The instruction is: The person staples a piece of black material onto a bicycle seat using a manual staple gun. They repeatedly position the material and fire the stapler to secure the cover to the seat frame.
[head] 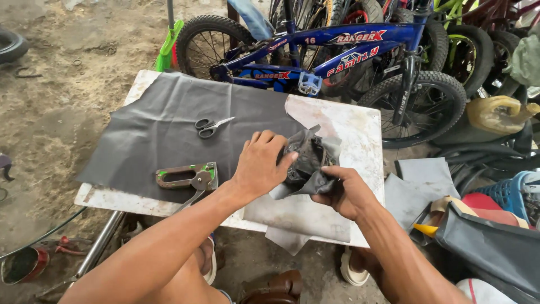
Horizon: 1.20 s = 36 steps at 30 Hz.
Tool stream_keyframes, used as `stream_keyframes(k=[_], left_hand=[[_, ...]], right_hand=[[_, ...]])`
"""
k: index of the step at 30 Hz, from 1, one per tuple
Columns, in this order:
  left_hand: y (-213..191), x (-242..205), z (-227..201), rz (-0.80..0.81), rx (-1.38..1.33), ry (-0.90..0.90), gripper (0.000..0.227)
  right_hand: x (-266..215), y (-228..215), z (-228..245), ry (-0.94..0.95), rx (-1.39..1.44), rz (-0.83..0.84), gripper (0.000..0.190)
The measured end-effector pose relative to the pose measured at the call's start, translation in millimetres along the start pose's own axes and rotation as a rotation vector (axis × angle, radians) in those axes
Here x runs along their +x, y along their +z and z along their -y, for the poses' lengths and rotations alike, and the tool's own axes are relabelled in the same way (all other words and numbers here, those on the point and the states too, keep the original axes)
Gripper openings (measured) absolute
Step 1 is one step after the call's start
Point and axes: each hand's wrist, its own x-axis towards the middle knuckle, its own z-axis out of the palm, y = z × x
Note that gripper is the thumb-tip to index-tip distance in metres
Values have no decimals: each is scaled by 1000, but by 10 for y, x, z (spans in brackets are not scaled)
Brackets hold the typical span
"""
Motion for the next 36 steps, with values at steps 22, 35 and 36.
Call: stream_keyframes(k=[22,35,36], left_hand=[[73,-69,-504,528,-113,-408,42],[88,-65,-255,479,-207,-68,24],[87,-73,-230,482,-242,-13,23]], right_hand=[[-311,184,-99,27,-8,-21,28],[-441,214,-5,-46,-241,104,27],[-448,231,5,-36,-265,121,29]])
